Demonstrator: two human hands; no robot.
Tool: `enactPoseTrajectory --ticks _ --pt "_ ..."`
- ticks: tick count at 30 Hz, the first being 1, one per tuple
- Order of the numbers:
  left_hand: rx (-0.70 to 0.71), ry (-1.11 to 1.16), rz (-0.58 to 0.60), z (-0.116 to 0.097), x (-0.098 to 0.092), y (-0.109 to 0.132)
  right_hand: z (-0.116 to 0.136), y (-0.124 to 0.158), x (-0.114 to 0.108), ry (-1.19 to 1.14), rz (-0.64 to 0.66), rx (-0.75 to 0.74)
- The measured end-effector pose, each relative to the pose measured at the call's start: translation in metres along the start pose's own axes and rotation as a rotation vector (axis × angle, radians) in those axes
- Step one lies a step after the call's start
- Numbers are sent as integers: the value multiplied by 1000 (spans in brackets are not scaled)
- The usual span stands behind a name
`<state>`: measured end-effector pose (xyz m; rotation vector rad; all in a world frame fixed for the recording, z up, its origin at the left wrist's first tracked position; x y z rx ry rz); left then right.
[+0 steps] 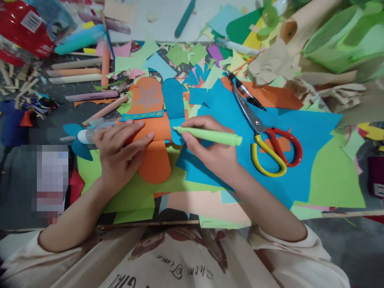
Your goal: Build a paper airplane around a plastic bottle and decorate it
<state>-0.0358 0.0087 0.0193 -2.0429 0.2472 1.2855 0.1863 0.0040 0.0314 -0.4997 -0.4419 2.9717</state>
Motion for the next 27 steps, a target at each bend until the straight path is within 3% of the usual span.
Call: enactPoseTrajectory --ticks 11,27 --pt "3 50 -31 -1 0 -1 1 0 1 39 13 16" --pt "64 -61 -108 -5 -1 -6 3 -2 -1 52 -54 8"
Point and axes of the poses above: each hand's wrist, its own y-axis away from the middle knuckle, its own x-axis out of the palm, z = x × y, the point moved 2 cm from there along -y, towards the middle knuckle, and after that the axes turned 2 degrees about y, right-handed, at the moved point
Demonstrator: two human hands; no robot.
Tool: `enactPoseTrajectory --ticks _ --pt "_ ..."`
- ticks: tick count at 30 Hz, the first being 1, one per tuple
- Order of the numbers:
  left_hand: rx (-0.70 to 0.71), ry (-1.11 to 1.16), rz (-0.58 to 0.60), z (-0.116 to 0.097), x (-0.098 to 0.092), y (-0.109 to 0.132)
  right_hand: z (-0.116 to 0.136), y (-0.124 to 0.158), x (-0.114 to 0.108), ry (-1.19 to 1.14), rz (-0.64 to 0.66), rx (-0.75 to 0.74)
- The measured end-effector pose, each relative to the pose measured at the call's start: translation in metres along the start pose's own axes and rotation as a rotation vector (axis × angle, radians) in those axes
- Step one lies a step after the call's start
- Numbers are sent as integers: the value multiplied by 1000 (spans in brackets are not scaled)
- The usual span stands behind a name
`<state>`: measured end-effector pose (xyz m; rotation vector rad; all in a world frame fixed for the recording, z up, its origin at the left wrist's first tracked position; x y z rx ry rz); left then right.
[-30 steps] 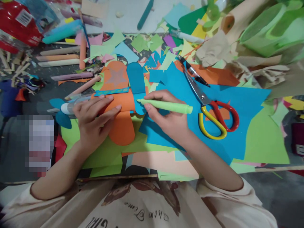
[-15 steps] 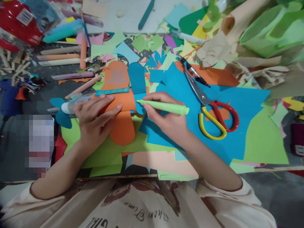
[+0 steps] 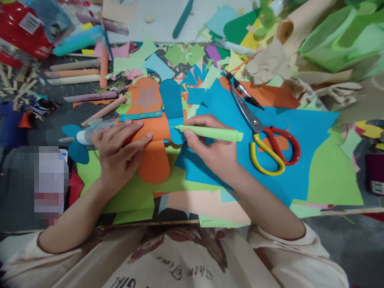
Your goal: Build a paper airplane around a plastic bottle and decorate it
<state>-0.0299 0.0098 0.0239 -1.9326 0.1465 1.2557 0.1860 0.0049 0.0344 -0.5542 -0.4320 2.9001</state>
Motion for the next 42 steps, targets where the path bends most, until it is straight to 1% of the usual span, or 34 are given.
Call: enactPoseTrajectory --ticks 5,12,17,25,28,32,34,36,39,42 --pt "-21 34 24 0 0 1 0 -1 -1 -3 -40 -4" --pt "-10 22 13 0 0 1 -1 -4 -3 29 -102 -43" --pt "-24 -45 62 2 1 1 -1 -4 -5 61 -119 -31" --pt "-16 -13 40 1 -1 1 -4 -3 -6 38 -134 -9" --pt "-27 0 59 2 0 2 -5 -2 -7 -11 -148 -51" --pt "-32 36 64 2 0 3 -8 0 -11 -103 -222 -111" --pt "-20 32 36 2 -1 2 -10 2 -12 -113 -204 -128" --pt "-5 22 23 1 -2 1 -13 5 -13 -81 -131 -143" --pt "-3 7 41 1 -2 1 -18 11 -13 -26 -47 -163" --pt "7 20 19 1 -2 3 -21 15 -15 11 -37 -144"
Point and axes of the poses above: each hand's wrist, its own y-axis away from the middle knuckle, its own x-axis out of the palm, z = x × y, the point moved 2 cm from there along -y, towards the middle knuckle, and after that the axes turned 2 degrees about y, right-handed, at the moved point
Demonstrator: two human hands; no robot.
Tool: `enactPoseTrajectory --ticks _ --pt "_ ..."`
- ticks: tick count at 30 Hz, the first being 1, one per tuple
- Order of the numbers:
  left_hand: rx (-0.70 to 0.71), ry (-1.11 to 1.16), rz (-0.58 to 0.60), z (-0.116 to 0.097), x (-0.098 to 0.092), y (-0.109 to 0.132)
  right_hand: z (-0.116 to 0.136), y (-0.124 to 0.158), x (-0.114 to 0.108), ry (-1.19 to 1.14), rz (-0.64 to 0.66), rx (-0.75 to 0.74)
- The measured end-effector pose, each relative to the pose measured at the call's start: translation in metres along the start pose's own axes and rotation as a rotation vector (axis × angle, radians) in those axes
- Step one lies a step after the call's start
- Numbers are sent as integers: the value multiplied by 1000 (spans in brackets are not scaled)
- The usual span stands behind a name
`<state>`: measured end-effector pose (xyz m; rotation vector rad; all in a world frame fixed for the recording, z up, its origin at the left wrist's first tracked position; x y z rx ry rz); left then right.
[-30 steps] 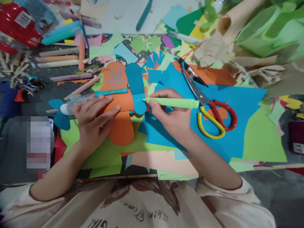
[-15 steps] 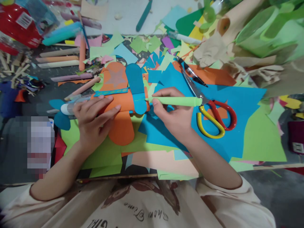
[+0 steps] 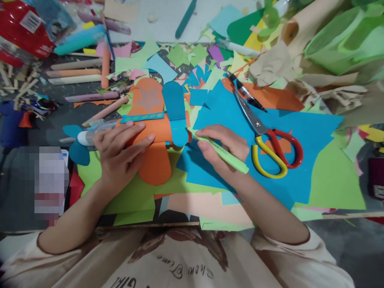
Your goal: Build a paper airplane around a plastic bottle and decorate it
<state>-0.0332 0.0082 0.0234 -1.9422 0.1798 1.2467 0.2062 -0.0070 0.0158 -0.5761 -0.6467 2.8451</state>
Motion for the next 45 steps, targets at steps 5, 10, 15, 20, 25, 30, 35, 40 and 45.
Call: enactPoseTrajectory --ticks 5,10,15,20,25,30,35,40,45 --pt "-67 60 47 3 3 3 -1 1 0 56 6 49" --pt "-117 101 97 6 4 4 0 1 2 24 28 24" --pt "-96 76 84 5 3 3 1 0 3 51 39 38" --pt "-27 12 31 2 2 2 8 -3 5 33 37 8" --pt "-80 20 68 3 3 3 14 -3 10 41 71 -1" --pt "-90 63 72 3 2 4 16 -5 13 41 95 -14" --pt "-90 81 92 4 2 4 20 -9 17 64 134 -36" --pt "-20 4 48 1 1 1 19 -8 14 75 129 -36" --pt "-12 1 15 1 1 0 10 -4 1 72 29 31"
Point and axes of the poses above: each hand's wrist, its own y-axis away from the middle knuckle, its own x-axis out of the palm, z = x × y, the point moved 2 cm from there along -y, towards the middle knuckle, and after that the axes turned 2 degrees about y, right-handed, at the moved point
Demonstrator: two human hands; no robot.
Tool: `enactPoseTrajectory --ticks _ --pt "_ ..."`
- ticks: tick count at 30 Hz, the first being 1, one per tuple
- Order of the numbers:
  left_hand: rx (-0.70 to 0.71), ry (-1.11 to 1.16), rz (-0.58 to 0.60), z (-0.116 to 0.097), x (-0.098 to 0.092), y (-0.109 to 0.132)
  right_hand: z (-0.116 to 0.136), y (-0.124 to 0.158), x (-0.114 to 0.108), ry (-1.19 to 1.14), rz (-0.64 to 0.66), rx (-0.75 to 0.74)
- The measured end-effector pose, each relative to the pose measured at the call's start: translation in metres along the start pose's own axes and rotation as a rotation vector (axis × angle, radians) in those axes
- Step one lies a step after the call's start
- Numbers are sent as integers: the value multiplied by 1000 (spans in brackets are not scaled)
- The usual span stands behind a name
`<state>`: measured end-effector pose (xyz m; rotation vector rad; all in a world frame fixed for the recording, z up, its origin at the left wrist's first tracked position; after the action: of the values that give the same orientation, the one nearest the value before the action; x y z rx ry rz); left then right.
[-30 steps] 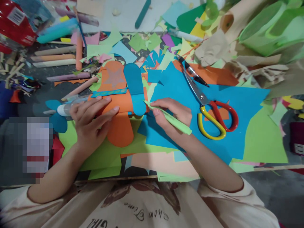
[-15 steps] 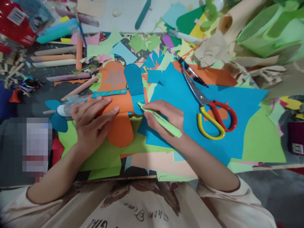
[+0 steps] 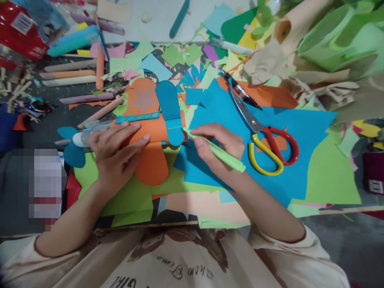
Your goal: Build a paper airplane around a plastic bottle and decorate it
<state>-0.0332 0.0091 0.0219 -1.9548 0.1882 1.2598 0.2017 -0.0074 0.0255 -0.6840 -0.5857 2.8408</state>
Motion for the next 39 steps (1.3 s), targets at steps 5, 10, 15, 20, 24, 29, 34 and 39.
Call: enactPoseTrajectory --ticks 5,10,15,20,24,29,34,39 --pt "-27 29 36 2 1 2 -4 0 -3 -1 -34 17" --pt "-43 13 47 3 2 3 -3 0 -1 -43 -8 24" --pt "-54 13 62 3 2 3 -4 0 -1 -34 6 10" --pt "-45 -9 57 2 2 1 -4 0 -1 11 25 -20" --pt "-48 -35 68 1 2 0 -3 1 1 18 35 -61" --pt "-18 -41 17 -1 0 -1 4 -1 3 -12 55 -147" --pt "-13 -40 14 -3 -3 -3 12 -2 6 30 90 -228" --pt "-10 -19 22 -2 -2 -3 14 -2 10 89 101 -322"
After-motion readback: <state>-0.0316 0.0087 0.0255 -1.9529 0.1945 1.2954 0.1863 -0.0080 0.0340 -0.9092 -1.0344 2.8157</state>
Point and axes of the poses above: each hand's wrist, its own y-axis away from the middle knuckle, its own x-axis out of the palm, z = x × y, the point moved 2 cm from there along -y, towards the middle knuckle, and after that the axes turned 2 degrees about y, right-handed, at the moved point
